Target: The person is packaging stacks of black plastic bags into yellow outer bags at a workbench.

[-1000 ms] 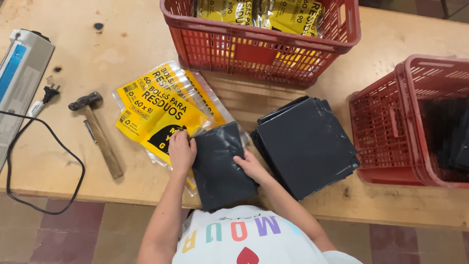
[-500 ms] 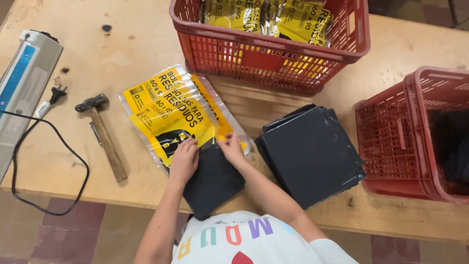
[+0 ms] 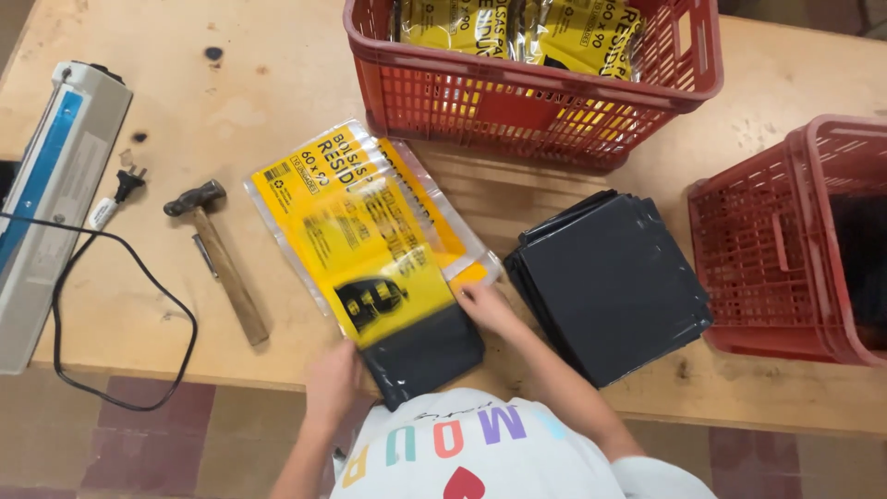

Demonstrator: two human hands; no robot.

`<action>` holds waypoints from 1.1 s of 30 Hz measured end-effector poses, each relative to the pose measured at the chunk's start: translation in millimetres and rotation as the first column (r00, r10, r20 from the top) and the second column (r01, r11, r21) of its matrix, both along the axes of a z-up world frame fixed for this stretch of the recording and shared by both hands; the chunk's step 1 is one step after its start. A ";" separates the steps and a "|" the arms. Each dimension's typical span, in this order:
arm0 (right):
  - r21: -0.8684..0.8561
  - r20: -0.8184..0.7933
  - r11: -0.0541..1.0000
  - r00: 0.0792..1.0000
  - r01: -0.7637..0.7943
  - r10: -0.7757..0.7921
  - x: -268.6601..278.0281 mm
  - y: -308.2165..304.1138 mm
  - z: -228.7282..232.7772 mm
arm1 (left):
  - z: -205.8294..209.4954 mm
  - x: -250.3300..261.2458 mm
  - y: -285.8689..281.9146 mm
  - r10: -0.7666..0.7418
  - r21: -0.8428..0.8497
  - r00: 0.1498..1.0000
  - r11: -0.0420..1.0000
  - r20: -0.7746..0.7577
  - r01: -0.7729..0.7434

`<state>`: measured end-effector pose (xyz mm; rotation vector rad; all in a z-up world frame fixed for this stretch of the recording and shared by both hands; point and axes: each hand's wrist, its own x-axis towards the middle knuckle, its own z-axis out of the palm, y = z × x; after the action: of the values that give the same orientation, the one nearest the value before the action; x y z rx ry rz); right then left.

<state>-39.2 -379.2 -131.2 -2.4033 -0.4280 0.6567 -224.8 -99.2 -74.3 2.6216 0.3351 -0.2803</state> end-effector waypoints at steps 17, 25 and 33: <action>0.035 0.832 0.953 0.537 -0.301 0.139 -94.7 55.1 258.3 | 203.9 16.6 -6.5 0.160 -0.660 0.784 0.652 0.600 0.373; 0.037 0.755 0.904 0.605 -0.425 0.253 -38.8 78.2 235.8 | 224.5 3.3 11.3 -0.020 -0.332 0.471 0.683 0.882 0.650; -0.236 0.928 0.972 -0.293 0.021 0.232 128.2 38.4 423.6 | 214.9 10.0 24.4 -0.026 -0.405 0.587 0.700 0.809 0.589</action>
<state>89.0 -340.8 292.4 -2.3986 -1.2863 -1.7415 -214.8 -74.7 140.6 1.8256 -0.5006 0.5348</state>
